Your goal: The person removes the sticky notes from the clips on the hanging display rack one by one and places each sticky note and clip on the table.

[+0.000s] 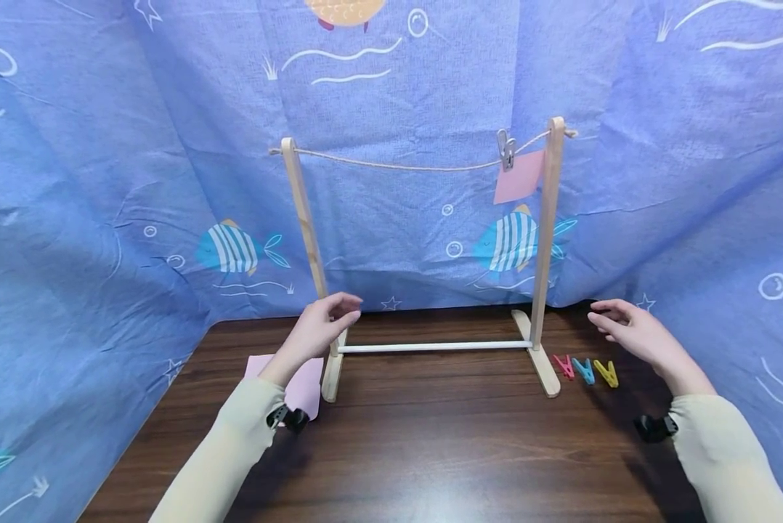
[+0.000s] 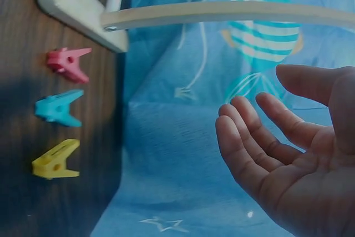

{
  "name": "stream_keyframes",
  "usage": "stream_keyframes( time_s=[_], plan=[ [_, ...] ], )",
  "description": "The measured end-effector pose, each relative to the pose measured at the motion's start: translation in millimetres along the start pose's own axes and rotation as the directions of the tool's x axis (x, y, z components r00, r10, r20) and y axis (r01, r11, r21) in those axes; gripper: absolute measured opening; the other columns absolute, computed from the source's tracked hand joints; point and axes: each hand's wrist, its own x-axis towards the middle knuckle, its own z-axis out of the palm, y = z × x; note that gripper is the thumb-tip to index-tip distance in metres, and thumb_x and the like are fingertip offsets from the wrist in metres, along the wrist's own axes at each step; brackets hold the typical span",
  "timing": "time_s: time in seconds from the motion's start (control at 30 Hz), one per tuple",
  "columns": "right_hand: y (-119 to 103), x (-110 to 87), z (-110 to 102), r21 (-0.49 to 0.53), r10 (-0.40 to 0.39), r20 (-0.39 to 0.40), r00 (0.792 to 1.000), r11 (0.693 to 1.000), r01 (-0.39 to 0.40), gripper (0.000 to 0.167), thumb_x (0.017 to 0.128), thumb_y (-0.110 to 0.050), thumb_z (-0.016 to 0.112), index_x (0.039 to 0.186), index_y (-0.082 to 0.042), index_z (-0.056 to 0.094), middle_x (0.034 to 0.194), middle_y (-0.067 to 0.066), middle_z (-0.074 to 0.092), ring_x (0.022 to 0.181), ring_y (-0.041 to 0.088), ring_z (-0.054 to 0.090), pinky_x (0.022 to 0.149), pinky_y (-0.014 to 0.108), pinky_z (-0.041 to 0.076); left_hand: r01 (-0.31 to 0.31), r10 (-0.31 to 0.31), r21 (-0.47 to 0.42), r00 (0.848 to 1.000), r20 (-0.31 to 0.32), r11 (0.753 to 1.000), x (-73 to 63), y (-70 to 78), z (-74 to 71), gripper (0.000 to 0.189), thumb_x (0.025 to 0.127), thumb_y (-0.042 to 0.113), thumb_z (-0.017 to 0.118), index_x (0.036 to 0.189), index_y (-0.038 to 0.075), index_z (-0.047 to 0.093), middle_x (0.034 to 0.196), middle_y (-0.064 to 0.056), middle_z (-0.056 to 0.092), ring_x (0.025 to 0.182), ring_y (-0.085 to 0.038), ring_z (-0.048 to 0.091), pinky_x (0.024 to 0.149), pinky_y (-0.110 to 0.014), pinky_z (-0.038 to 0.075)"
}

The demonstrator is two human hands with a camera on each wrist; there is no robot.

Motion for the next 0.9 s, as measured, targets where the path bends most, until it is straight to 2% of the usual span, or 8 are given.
stream_keyframes(
  time_s=[0.13, 0.33, 0.5, 0.67, 0.83, 0.9],
  plan=[
    [-10.4, -2.8, -5.2, 0.001, -0.007, -0.016, 1.000, 1.000, 0.007, 0.056, 0.106, -0.036, 0.052, 0.139, 0.009, 0.047, 0.125, 0.034, 0.059, 0.086, -0.012, 0.054, 0.074, 0.020, 0.054, -0.049, 0.049, -0.006, 0.999, 0.020, 0.999, 23.7, 26.5, 5.8, 0.026, 0.100, 0.024, 0.066, 0.123, 0.012, 0.069, 0.113, -0.004, 0.073, 0.105, -0.023, 0.068, 0.091, -0.043, 0.054],
    [-24.5, -9.1, -10.7, 0.014, -0.012, -0.021, 1.000, 1.000, 0.012, 0.056, 0.105, -0.037, 0.054, 0.140, 0.006, 0.048, 0.127, 0.032, 0.059, 0.087, -0.011, 0.056, 0.075, 0.018, 0.053, -0.126, 0.127, -0.025, 0.991, 0.036, 0.992, 55.1, 61.2, 21.7, 0.025, 0.100, 0.027, 0.065, 0.122, 0.013, 0.070, 0.114, -0.003, 0.073, 0.103, -0.018, 0.067, 0.083, -0.038, 0.056],
    [-32.6, -12.6, -15.0, 0.037, -0.013, -0.009, 1.000, 0.999, 0.014, 0.058, 0.105, -0.037, 0.053, 0.143, 0.005, 0.046, 0.133, 0.032, 0.056, 0.091, -0.013, 0.055, 0.078, 0.017, 0.053, -0.193, 0.194, -0.045, 0.981, 0.027, 0.980, 78.8, 92.5, 33.6, 0.024, 0.101, 0.025, 0.064, 0.121, 0.014, 0.070, 0.116, -0.002, 0.072, 0.103, -0.015, 0.067, 0.084, -0.036, 0.055],
    [-40.7, -14.5, -17.0, 0.038, -0.019, -0.009, 1.000, 0.999, 0.019, 0.057, 0.106, -0.037, 0.053, 0.144, 0.004, 0.046, 0.134, 0.030, 0.056, 0.093, -0.012, 0.055, 0.078, 0.015, 0.051, -0.203, 0.204, -0.097, 0.979, 0.000, 0.974, 99.0, 115.4, 42.4, 0.026, 0.101, 0.027, 0.064, 0.124, 0.015, 0.068, 0.117, 0.001, 0.070, 0.105, -0.014, 0.066, 0.084, -0.034, 0.055],
    [-46.3, -17.0, -19.5, 0.038, -0.028, -0.025, 0.999, 0.999, 0.029, 0.055, 0.106, -0.036, 0.053, 0.143, 0.004, 0.047, 0.132, 0.030, 0.058, 0.092, -0.013, 0.056, 0.078, 0.015, 0.051, -0.202, 0.195, -0.162, 0.979, -0.062, 0.966, 121.0, 130.6, 52.9, 0.031, 0.100, 0.030, 0.065, 0.127, 0.013, 0.067, 0.118, -0.002, 0.070, 0.103, -0.016, 0.066, 0.083, -0.032, 0.054],
    [-48.1, -17.7, -20.0, 0.033, -0.025, -0.028, 0.999, 0.999, 0.026, 0.055, 0.106, -0.036, 0.053, 0.143, 0.004, 0.047, 0.131, 0.029, 0.058, 0.091, -0.013, 0.056, 0.078, 0.015, 0.051, -0.193, 0.181, -0.185, 0.980, -0.077, 0.964, 128.3, 135.6, 57.9, 0.037, 0.100, 0.036, 0.064, 0.129, 0.014, 0.065, 0.120, -0.002, 0.069, 0.105, -0.016, 0.066, 0.083, -0.032, 0.055]
  ],
)
